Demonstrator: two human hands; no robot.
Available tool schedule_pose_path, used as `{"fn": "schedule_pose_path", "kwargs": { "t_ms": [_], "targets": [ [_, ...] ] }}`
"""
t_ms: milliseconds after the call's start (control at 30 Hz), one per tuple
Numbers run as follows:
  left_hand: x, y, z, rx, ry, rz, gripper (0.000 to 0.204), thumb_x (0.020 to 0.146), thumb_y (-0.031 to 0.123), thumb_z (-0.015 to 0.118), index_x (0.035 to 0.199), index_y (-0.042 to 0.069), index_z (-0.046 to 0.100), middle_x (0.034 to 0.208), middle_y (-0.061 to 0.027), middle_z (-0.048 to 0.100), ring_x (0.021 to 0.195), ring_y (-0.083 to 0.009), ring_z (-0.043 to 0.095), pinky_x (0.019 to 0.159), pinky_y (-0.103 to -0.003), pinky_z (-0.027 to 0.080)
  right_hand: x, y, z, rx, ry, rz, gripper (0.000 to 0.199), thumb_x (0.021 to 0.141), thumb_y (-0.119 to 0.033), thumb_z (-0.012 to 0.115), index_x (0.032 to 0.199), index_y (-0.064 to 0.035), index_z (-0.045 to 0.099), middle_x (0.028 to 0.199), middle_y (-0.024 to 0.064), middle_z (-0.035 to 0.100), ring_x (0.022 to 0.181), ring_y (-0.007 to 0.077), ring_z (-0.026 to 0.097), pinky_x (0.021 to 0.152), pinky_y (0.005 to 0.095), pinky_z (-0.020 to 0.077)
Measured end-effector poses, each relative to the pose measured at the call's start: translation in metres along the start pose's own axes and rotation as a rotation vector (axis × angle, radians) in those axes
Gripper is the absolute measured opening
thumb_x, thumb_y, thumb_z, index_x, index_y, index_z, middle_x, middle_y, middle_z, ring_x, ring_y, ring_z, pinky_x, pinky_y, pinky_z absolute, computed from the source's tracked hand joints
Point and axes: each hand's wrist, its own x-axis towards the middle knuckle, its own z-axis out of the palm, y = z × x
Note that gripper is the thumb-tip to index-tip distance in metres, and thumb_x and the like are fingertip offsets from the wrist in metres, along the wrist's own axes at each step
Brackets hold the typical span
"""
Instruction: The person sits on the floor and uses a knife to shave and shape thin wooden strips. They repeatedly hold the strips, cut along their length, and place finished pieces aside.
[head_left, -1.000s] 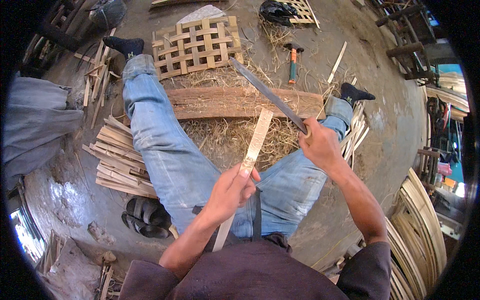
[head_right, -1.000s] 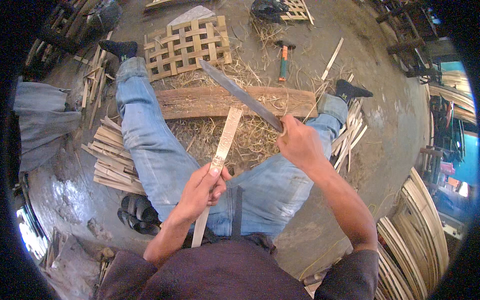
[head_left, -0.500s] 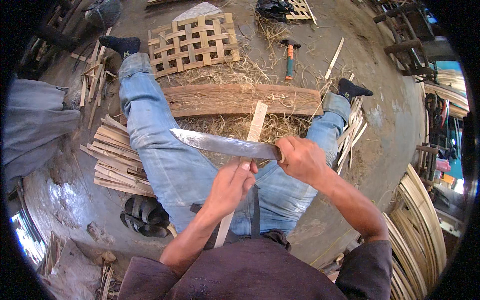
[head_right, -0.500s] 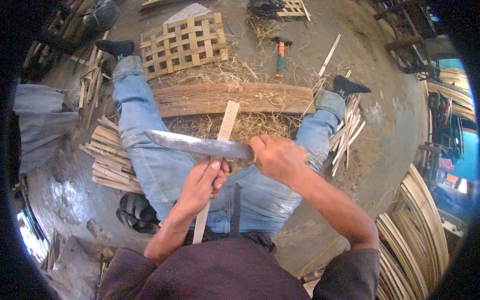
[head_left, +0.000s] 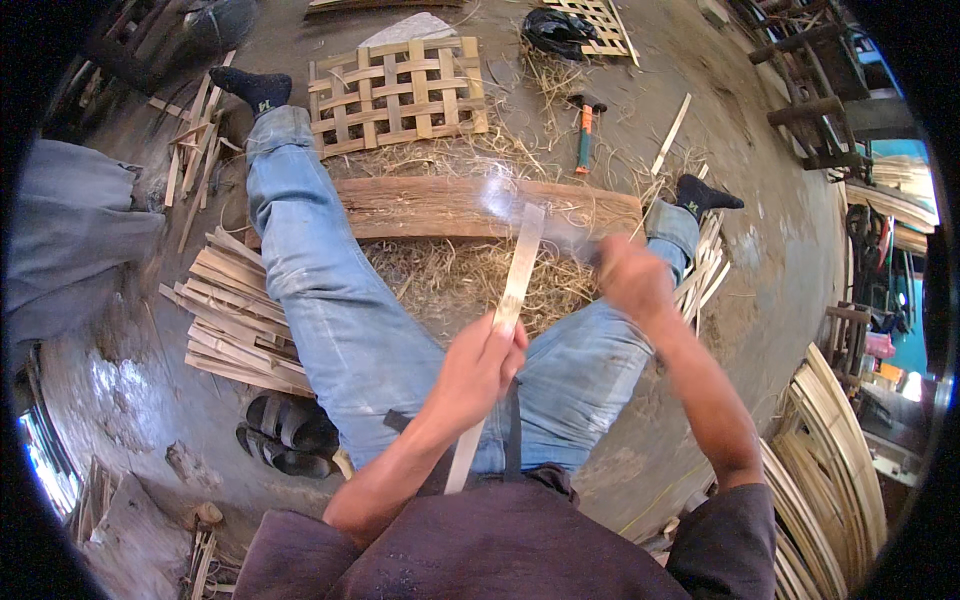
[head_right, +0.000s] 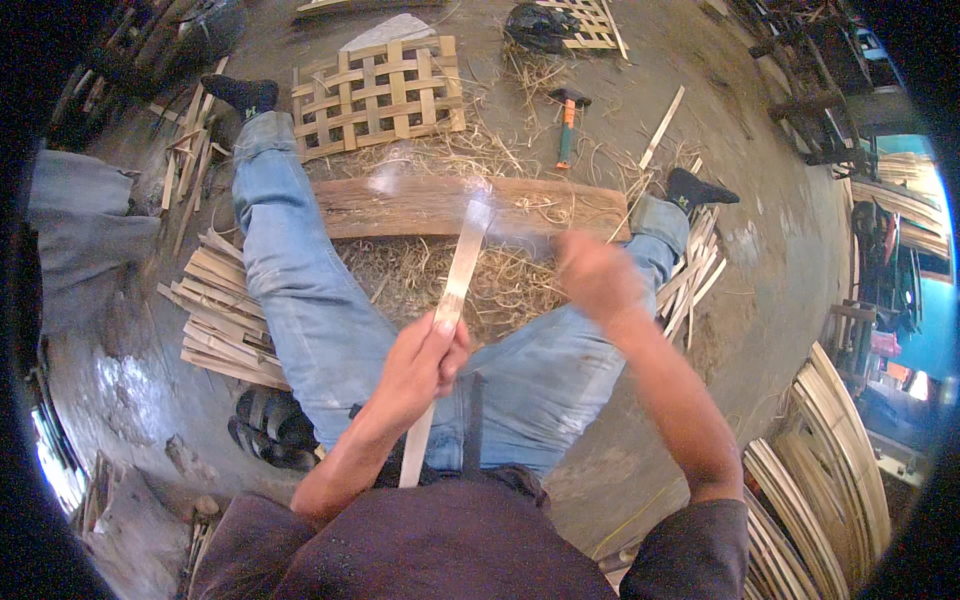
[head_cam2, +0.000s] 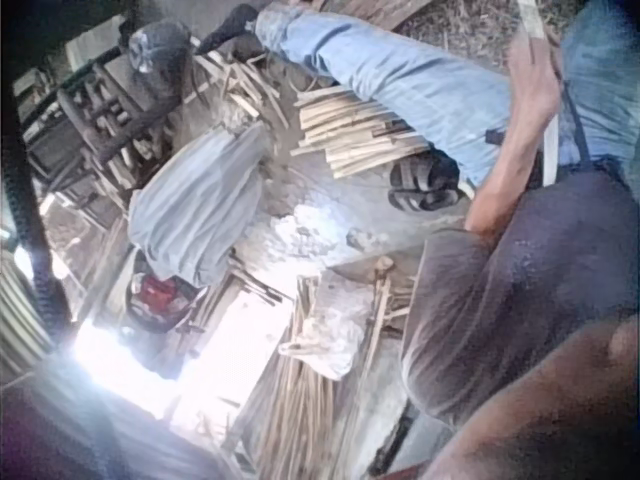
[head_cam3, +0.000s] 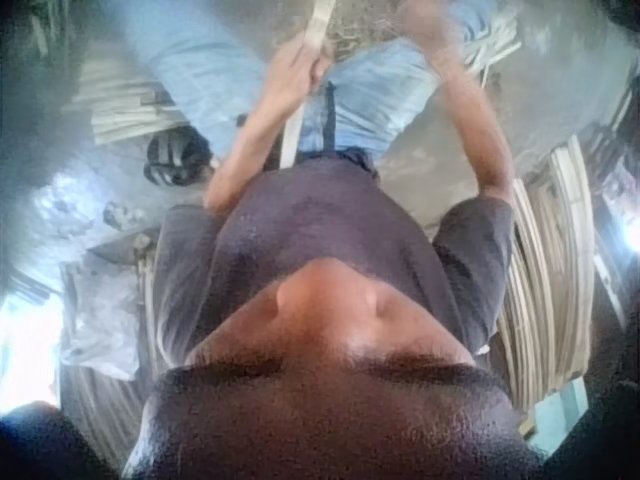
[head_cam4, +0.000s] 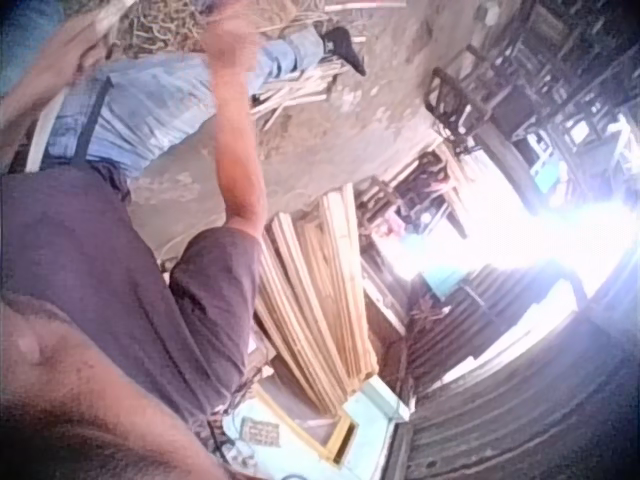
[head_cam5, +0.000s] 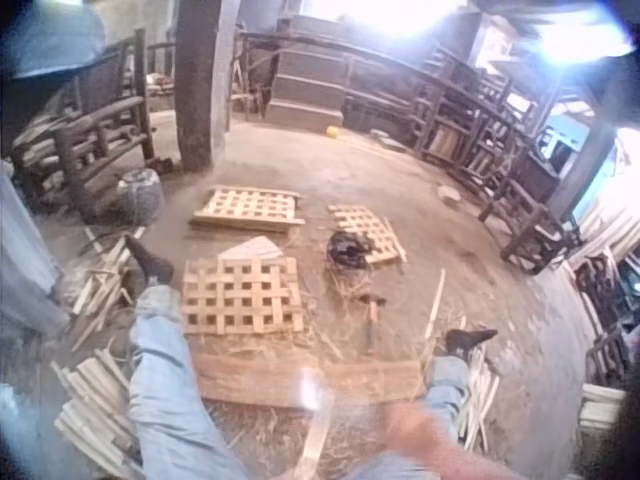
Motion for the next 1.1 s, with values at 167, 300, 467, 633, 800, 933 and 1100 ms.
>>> {"fn": "schedule_pose_path", "kwargs": {
  "t_ms": [167,300,467,633,800,933,1100],
  "targets": [
    [-0.034,-0.012,-0.026,-0.103,0.105,-0.091,0.030,0.104,0.033,0.038,0.096,0.006,0.051,0.065,0.0043,0.038,0.052,-0.0033,0.032,0.044,-0.021,0.027,-0.018,0.109,-0.036,0.182,0.052,0.626,0.021,0.082,-0.011,0.059,0.101,-0.0036,0.057,0.069,0.0205,0.062,0.068,0.0394,0.064,0.060,0.0468,0.0479],
    [-0.026,-0.012,-0.024,-0.037,0.092,-0.069,0.032,0.104,0.032,0.037,0.108,0.005,0.053,0.067,0.0045,0.038,0.053,-0.0029,0.032,0.045,-0.019,0.028,-0.009,-0.002,-0.063,0.384,-0.112,0.378,0.022,0.081,-0.014,0.064,0.100,-0.0042,0.058,0.080,0.0196,0.065,0.073,0.0386,0.065,0.063,0.0459,0.0506],
    [-0.021,-0.009,-0.015,0.125,0.097,-0.007,0.033,0.104,0.029,0.038,0.112,0.002,0.054,0.068,0.0040,0.043,0.054,-0.0036,0.035,0.046,-0.021,0.031,-0.004,-0.080,-0.075,0.414,-0.187,-0.035,0.013,0.076,-0.010,0.063,0.086,-0.0069,0.054,0.072,0.0119,0.060,0.066,0.0306,0.065,0.059,0.0411,0.0525],
    [-0.023,-0.019,-0.017,0.274,0.189,0.042,0.032,0.103,0.026,0.037,0.110,0.000,0.055,0.068,0.0012,0.047,0.056,-0.0066,0.041,0.049,-0.026,0.036,0.003,-0.092,-0.079,0.430,-0.270,-0.112,0.014,0.074,-0.010,0.062,0.083,-0.0048,0.053,0.072,0.0101,0.060,0.066,0.0295,0.065,0.058,0.0409,0.0527],
    [-0.022,-0.017,-0.015,0.381,0.190,0.056,0.030,0.102,0.023,0.038,0.109,-0.001,0.055,0.066,0.0008,0.047,0.056,-0.0078,0.042,0.051,-0.028,0.037,0.001,-0.082,-0.060,0.399,-0.202,-0.127,0.011,0.074,-0.011,0.062,0.082,-0.0065,0.054,0.071,0.0105,0.060,0.066,0.0299,0.065,0.059,0.0415,0.0528],
    [-0.023,-0.012,-0.008,0.317,0.171,0.089,0.029,0.102,0.021,0.038,0.110,0.001,0.057,0.066,0.0025,0.045,0.057,-0.0056,0.040,0.051,-0.026,0.035,-0.005,-0.065,-0.043,0.352,-0.217,-0.057,0.011,0.075,-0.011,0.062,0.084,-0.0077,0.056,0.072,0.0127,0.062,0.065,0.0314,0.065,0.059,0.0425,0.0529],
    [-0.040,-0.007,-0.010,0.278,0.186,0.025,0.029,0.103,0.022,0.038,0.112,0.001,0.057,0.066,0.0052,0.041,0.057,-0.0026,0.036,0.050,-0.023,0.032,0.004,0.027,-0.026,0.177,-0.205,0.488,0.016,0.079,-0.013,0.063,0.091,-0.0042,0.058,0.072,0.0205,0.064,0.067,0.0385,0.065,0.059,0.0468,0.0516]
  ]
}}
